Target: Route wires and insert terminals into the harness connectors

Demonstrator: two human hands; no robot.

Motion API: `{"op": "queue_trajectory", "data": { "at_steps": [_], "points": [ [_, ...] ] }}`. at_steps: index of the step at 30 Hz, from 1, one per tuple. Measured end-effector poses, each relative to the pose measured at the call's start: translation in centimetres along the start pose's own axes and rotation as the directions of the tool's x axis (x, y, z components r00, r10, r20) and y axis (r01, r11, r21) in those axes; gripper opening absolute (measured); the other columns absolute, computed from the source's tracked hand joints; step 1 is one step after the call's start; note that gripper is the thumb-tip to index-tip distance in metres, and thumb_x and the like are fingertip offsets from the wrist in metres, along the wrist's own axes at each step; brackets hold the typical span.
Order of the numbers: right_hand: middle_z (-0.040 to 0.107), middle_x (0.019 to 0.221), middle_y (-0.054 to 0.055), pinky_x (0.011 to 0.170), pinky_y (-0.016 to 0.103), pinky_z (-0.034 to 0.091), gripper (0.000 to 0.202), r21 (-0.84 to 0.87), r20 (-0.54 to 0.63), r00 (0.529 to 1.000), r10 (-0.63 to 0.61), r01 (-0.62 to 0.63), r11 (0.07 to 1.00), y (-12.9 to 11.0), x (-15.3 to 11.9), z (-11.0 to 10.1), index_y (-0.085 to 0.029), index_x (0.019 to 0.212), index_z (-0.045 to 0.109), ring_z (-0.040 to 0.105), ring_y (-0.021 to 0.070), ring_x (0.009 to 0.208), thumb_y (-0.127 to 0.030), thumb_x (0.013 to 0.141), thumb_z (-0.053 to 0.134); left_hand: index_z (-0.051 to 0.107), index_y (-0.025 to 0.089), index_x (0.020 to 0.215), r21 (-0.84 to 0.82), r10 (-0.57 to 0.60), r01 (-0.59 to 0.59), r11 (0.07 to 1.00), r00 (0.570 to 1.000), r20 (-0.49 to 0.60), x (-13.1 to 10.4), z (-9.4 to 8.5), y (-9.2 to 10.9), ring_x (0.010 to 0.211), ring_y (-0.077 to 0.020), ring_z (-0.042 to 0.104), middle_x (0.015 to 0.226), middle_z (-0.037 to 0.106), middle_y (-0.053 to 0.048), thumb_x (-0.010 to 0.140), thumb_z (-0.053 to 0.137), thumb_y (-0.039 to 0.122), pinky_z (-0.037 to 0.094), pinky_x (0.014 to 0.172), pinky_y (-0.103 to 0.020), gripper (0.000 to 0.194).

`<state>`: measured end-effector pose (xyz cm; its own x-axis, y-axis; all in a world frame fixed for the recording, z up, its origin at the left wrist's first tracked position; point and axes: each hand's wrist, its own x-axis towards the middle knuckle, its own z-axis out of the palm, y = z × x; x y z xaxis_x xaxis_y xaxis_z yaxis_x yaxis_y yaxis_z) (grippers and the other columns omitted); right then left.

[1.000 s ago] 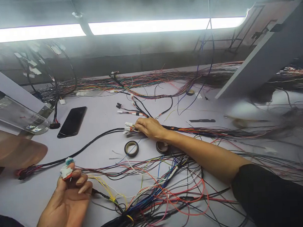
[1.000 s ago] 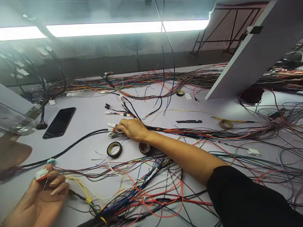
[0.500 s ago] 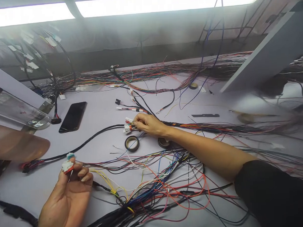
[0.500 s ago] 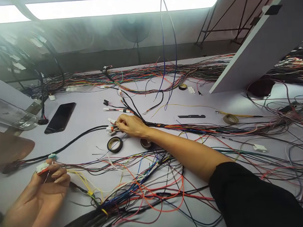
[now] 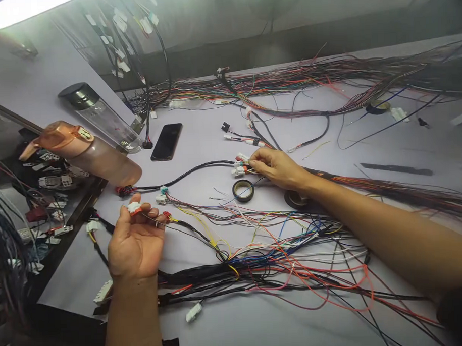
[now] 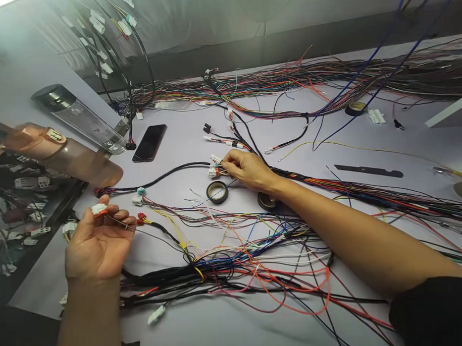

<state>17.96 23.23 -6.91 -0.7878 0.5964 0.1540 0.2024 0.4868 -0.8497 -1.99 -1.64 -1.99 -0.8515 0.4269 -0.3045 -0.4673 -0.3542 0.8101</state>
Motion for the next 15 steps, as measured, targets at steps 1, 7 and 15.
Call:
{"op": "queue_trajectory", "data": {
  "at_steps": [1,7,15],
  "points": [
    [0.051,0.065,-0.002,0.059,0.024,0.033,0.024,-0.008,0.0,1.0,0.003,-0.003,1.0,-0.15,-0.03,-0.04,-0.014,0.088,0.059,0.042,0.0092,0.057,-0.036,0.09,0.05,0.064,0.014,0.095,0.01,0.033,-0.033,0.999,0.999,-0.016,-0.12,0.05,0.31,0.062,-0.0111,0.051,0.075,0.055,-0.003,0.09,0.049,0.03,0.047,0.055,-0.024,0.023],
    [0.052,0.066,-0.001,0.057,0.025,0.034,0.023,-0.01,0.002,1.0,0.016,-0.015,1.0,-0.6,-0.01,-0.19,-0.013,0.086,0.059,0.042,0.0096,0.056,-0.035,0.09,0.051,0.062,0.012,0.084,0.062,0.113,-0.111,0.992,0.993,-0.037,-0.52,0.43,0.9,0.058,-0.0087,0.046,0.071,0.052,-0.003,0.086,0.056,0.029,0.041,0.05,-0.018,0.019],
    [0.051,0.063,-0.002,0.057,0.024,0.033,0.022,0.009,0.001,1.0,0.007,-0.007,1.0,-0.39,0.04,-0.14,-0.014,0.087,0.059,0.042,0.0089,0.055,-0.034,0.09,0.052,0.061,0.011,0.078,0.081,0.07,-0.06,0.995,0.99,-0.123,-0.24,0.57,0.48,0.059,-0.0084,0.047,0.073,0.051,-0.003,0.083,0.054,0.023,0.042,0.051,-0.017,0.014]
  ]
}}
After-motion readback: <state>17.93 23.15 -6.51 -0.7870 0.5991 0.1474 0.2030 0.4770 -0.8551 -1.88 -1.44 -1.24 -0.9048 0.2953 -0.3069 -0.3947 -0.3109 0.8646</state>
